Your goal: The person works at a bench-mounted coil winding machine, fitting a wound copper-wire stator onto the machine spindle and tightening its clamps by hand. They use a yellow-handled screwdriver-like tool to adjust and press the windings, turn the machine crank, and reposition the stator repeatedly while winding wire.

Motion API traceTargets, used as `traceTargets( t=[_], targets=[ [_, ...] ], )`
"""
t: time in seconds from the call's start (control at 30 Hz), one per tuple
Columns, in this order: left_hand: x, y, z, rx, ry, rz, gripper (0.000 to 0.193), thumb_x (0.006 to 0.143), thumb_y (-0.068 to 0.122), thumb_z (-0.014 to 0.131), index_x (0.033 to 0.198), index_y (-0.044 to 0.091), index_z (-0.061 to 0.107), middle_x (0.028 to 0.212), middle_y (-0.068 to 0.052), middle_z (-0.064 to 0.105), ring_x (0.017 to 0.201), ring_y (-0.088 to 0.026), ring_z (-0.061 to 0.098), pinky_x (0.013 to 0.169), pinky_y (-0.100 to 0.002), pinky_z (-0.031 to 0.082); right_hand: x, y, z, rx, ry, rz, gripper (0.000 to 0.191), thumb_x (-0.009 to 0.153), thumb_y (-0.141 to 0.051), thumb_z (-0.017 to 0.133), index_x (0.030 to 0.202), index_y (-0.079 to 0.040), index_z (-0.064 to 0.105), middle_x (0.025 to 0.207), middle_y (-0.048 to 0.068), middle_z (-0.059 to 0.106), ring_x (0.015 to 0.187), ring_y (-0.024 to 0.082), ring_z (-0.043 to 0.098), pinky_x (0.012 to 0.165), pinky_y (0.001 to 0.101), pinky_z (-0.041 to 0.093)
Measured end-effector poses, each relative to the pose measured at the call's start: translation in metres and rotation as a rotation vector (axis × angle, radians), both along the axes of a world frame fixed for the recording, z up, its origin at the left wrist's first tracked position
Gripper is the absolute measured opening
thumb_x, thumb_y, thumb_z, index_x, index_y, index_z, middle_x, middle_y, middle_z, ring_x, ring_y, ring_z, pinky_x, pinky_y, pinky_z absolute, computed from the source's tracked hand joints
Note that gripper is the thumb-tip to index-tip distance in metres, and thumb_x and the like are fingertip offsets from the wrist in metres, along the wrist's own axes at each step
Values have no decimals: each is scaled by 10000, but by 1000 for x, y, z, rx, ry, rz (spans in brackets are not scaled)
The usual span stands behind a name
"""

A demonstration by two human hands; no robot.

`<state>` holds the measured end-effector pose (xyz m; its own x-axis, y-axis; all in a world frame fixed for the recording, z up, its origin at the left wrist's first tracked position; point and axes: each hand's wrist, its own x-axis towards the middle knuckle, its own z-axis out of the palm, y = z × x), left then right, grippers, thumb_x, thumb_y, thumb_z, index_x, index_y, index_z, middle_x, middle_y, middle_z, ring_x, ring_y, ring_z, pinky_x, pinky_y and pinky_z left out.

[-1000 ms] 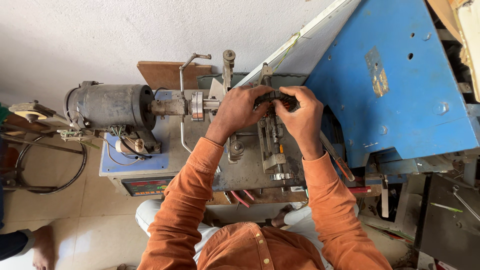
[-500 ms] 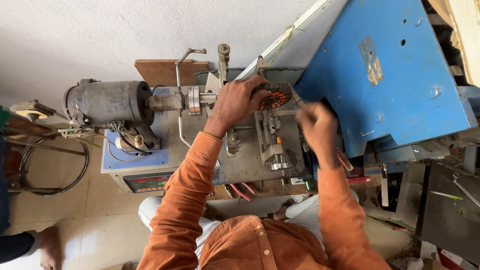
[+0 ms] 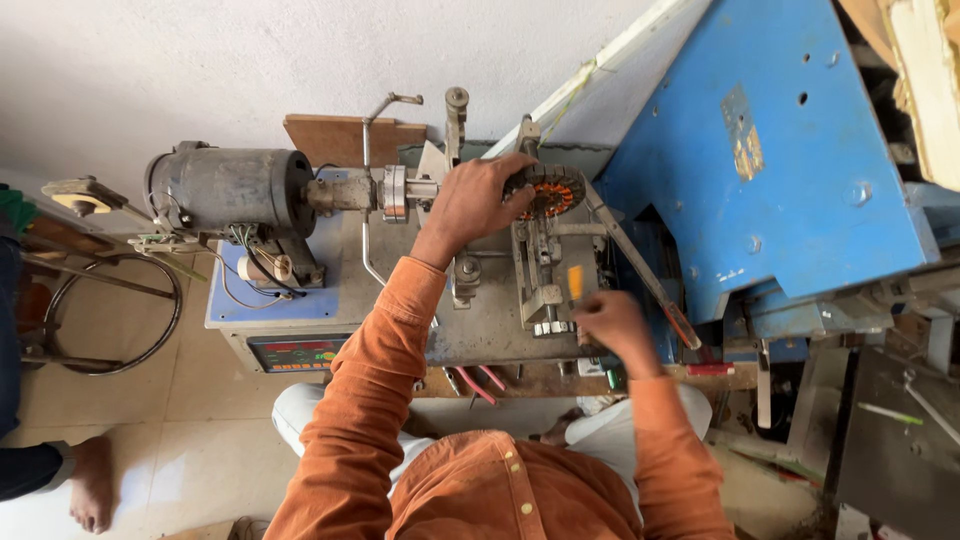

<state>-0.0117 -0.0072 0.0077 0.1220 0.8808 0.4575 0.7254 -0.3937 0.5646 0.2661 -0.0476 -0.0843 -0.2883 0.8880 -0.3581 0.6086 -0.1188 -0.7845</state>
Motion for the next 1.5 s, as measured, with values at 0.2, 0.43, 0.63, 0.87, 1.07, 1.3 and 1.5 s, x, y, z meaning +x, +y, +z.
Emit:
traceTargets(
  t=[0.2, 0.43, 0.63, 0.87, 1.07, 1.3, 1.5],
  targets=[
    [-3, 4, -5, -26, -5, -12, 348, 855, 268, 780, 1156, 95, 748, 914, -150, 781, 778, -323, 753, 735, -429, 589, 4, 30, 76, 456, 799, -101, 135, 970, -49, 714, 1027, 14, 609, 912, 115, 739, 773, 140, 732, 715, 290, 631],
    [-2, 5, -2, -54, 15, -1, 361, 844, 267, 782, 1166, 107, 743, 899, -127, 786, 776, -299, 759, 740, -419, 589, -65, 68, 125, 1009, 357, 249, 124, 1007, -29, 762, 1035, 26, 654, 951, 109, 771, 809, 133, 724, 687, 254, 555],
    [-3, 5, -1, -59, 13, 10, 362, 823, 263, 787, 1156, 125, 745, 890, -123, 782, 782, -318, 749, 730, -438, 577, -71, 75, 132, 1001, 310, 304, 132, 1002, -53, 769, 1012, 4, 651, 933, 95, 763, 795, 138, 749, 677, 258, 567],
    [-2, 4, 2, -72, 12, 12, 367, 827, 272, 761, 1162, 124, 742, 883, -119, 780, 779, -322, 743, 736, -447, 571, -73, 77, 143, 1017, 251, 387, 153, 978, -57, 776, 986, -3, 633, 920, 102, 752, 808, 201, 766, 689, 289, 578],
    [-1, 0, 5, -102, 9, 9, 327, 881, 308, 765, 1144, 114, 749, 884, -130, 771, 774, -335, 732, 739, -457, 562, -78, 76, 144, 1037, 167, 346, 171, 947, -58, 796, 976, -15, 633, 916, 118, 741, 806, 247, 758, 678, 326, 575],
    [0, -1, 9, -10, -9, -15, 336, 837, 259, 762, 1134, 103, 739, 962, -113, 779, 784, -318, 741, 725, -445, 576, -73, 64, 122, 1113, 253, 237, 168, 940, -13, 782, 967, -19, 617, 924, 132, 708, 829, 244, 739, 740, 339, 585],
    [1, -3, 11, -71, -2, -6, 317, 835, 246, 771, 1112, 96, 732, 895, -108, 775, 762, -320, 736, 706, -442, 572, -65, 67, 100, 1059, 411, 258, 140, 990, 25, 715, 971, -19, 584, 959, 108, 718, 905, 212, 755, 993, 370, 634]
  ],
)
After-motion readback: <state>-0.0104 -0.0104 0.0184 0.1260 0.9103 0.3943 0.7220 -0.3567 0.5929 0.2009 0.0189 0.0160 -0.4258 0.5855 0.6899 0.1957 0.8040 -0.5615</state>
